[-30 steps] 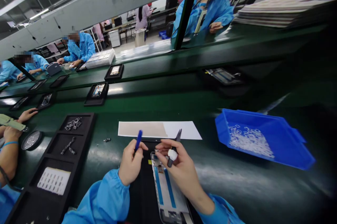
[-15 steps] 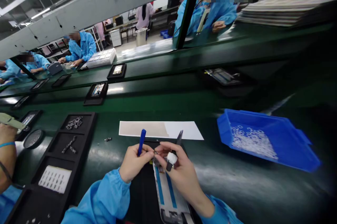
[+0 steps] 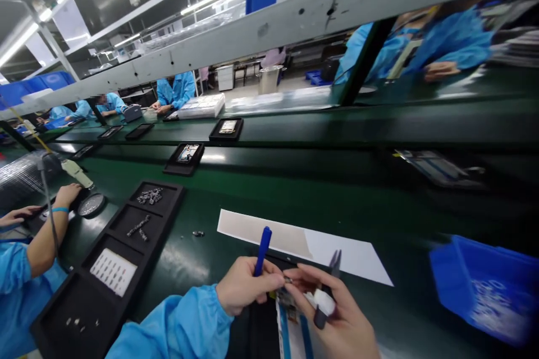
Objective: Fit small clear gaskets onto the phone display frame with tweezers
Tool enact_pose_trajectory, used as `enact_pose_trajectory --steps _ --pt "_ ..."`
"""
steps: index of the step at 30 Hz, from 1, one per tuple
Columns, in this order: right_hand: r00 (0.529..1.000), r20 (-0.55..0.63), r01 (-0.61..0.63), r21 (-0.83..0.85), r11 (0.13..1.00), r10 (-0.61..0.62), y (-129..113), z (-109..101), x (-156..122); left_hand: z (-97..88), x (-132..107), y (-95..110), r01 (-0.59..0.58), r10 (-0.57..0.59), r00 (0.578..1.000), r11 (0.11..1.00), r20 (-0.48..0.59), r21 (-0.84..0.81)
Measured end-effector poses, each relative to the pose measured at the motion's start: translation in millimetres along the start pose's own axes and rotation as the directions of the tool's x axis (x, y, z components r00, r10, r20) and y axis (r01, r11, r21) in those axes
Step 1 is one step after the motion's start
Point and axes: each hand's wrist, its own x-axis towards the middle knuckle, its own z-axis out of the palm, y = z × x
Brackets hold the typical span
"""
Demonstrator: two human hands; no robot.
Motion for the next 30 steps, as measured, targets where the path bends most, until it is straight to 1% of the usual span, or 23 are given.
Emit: enact_pose_trajectory --steps 4,7,9,11,15,17,20,22,26,30 --pt "0.995 0.03 -0.096 0.051 0.994 0.094 6.0 -5.3 1.6 1.2 1.4 -2.9 0.03 -0.019 0.997 0.987 0.071 -0.157" --pt "0.993 0.026 -0.113 -0.033 0.993 0.114 9.8 -8.7 3.5 1.6 1.2 -2.7 0.043 -0.026 0.995 0.98 0.093 -0.194" --pt "0.996 -0.013 -0.094 -0.116 0.989 0.094 11.3 -9.8 3.8 1.4 1.1 -2.8 0.046 -0.03 0.996 0.982 0.089 -0.183" --pt "0.996 -0.037 -0.086 -0.162 0.983 0.081 12.5 -9.7 3.0 0.9 1.4 -3.2 0.054 -0.04 0.996 0.985 0.083 -0.166" --pt "0.996 -0.011 -0.089 -0.143 0.986 0.089 13.8 -8.6 0.4 -1.3 1.8 -2.6 0.06 -0.053 0.996 0.992 0.068 -0.107" --pt "0.998 0.039 -0.039 -0.132 0.99 0.044 12.4 -9.8 1.1 -2.6 1.6 -1.4 0.056 -0.053 0.997 0.997 0.053 -0.06" --pt "0.986 0.16 0.074 -0.159 0.984 -0.049 6.6 -13.3 5.0 -4.3 1.1 0.4 0.066 -0.067 0.997 0.998 0.035 0.021" --pt "0.979 0.188 0.11 -0.17 0.979 -0.078 1.9 -14.6 7.4 -5.2 1.0 1.1 0.071 -0.073 0.997 0.996 0.029 0.056" --pt "0.985 0.15 0.106 -0.153 0.983 -0.083 -3.3 -12.2 9.0 -5.5 1.1 1.5 0.069 -0.072 0.997 0.996 0.033 0.062" --pt "0.987 0.149 0.083 -0.132 0.988 -0.063 -3.2 -11.3 9.5 -4.8 0.4 2.4 0.068 -0.07 0.997 0.997 0.041 0.036"
